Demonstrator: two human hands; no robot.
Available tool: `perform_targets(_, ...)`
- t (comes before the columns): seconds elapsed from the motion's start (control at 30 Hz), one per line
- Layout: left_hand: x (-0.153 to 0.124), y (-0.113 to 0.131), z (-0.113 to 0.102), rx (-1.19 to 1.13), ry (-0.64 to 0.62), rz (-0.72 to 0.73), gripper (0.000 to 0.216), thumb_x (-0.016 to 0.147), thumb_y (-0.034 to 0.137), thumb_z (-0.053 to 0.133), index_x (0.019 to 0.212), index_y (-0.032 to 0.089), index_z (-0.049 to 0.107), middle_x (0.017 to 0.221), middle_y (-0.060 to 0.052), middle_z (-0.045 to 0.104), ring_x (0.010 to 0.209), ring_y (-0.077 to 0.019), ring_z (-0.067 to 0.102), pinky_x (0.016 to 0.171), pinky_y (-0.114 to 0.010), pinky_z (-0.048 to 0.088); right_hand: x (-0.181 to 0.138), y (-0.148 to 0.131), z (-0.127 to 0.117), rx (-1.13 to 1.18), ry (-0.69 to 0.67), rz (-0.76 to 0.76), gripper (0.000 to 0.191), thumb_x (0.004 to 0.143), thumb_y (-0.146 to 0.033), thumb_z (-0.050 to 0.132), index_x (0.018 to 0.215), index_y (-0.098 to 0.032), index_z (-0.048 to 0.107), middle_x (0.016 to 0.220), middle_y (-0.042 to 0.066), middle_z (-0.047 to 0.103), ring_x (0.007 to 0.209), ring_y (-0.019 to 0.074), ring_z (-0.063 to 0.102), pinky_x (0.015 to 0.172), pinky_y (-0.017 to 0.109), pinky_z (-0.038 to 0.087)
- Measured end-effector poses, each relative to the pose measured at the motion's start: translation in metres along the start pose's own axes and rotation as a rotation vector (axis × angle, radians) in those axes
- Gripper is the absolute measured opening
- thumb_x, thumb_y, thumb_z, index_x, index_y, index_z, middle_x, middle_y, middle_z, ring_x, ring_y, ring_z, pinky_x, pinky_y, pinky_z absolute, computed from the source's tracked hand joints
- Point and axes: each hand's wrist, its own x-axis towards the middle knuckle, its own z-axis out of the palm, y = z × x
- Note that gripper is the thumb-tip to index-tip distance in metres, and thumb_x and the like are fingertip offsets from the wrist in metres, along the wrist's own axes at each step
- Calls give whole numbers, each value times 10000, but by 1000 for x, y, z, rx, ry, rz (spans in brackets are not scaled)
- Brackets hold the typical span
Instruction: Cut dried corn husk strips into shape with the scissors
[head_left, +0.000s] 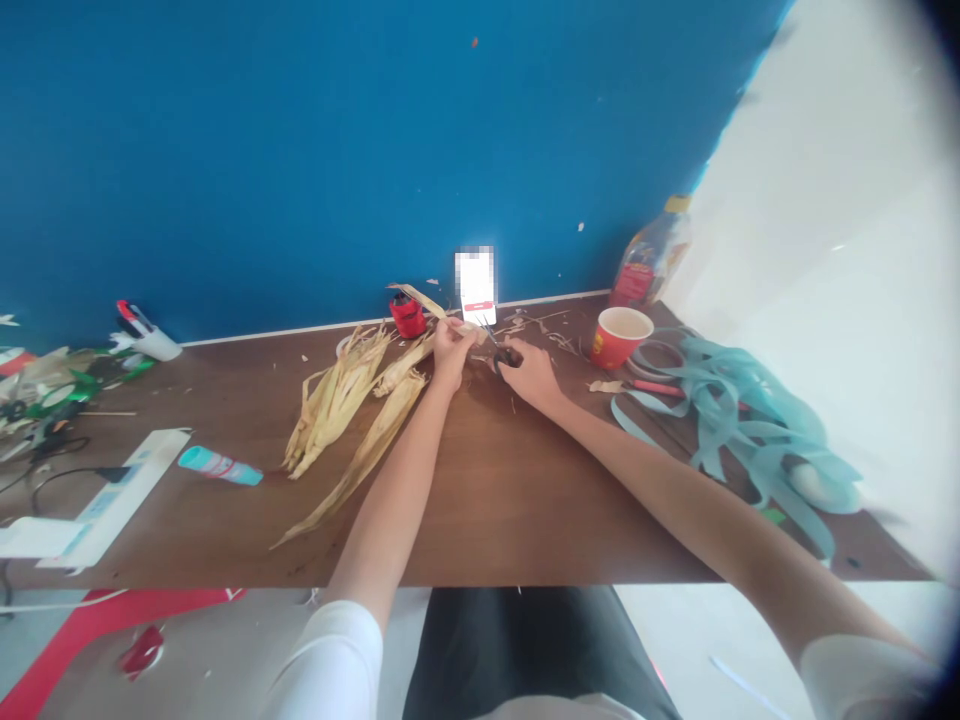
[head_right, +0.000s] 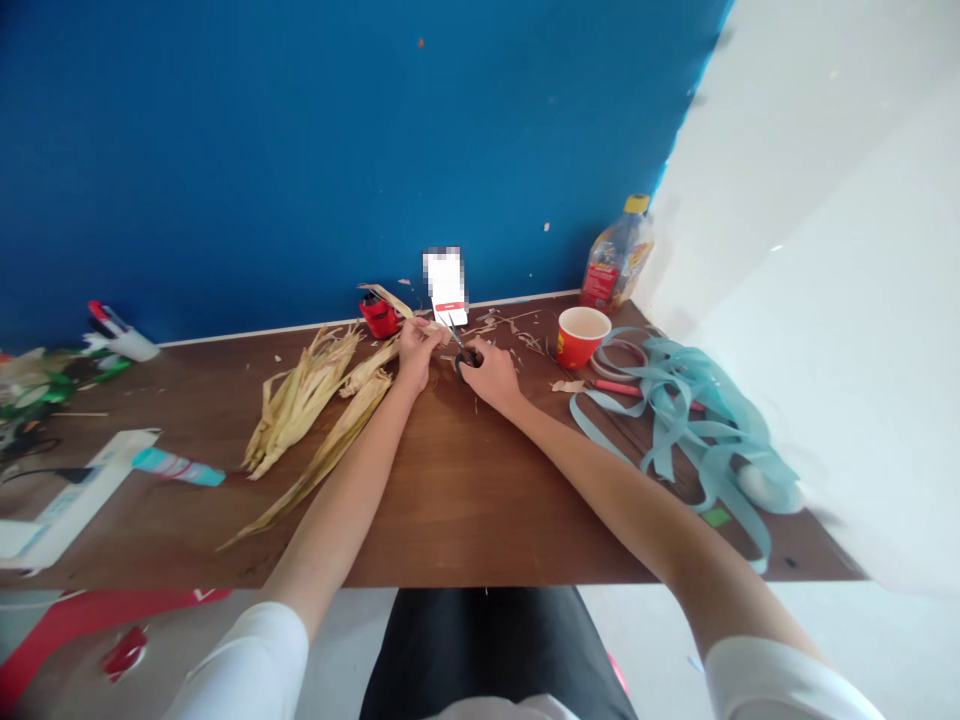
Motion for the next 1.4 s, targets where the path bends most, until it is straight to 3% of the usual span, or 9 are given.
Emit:
perform_targets(0.43, 3, -3, -1, -29, 30, -44, 474, 635, 318, 807, 963, 225, 476, 825, 4, 666, 729, -122, 646, 664, -239, 471, 0, 1, 2, -61, -35, -20, 276, 777, -372, 593, 967, -225, 731, 811, 22, 715, 754, 202, 606, 708, 283, 423)
perform_targets(0.8, 0, 2, 0, -30, 21, -45, 445, 667, 252, 773, 1040, 221, 532, 833, -1, 675, 742, -123, 652, 657, -232, 470, -1, 0, 0, -77, -40, -85, 237, 804, -385, 575, 891, -217, 718, 747, 21, 684, 702, 190, 571, 671, 274, 399)
perform_targets(1.4, 0, 2, 0, -66, 31, -37, 506, 681, 203, 758, 1113, 226, 497, 799, 30, 657, 665, -89, 621, 608, -199, 419, 0, 7, 5, -74, 2, -145, 206, 789, -311, 596, 855, -203, 758, 697, 5, 681, 644, 154, 551, 615, 250, 354)
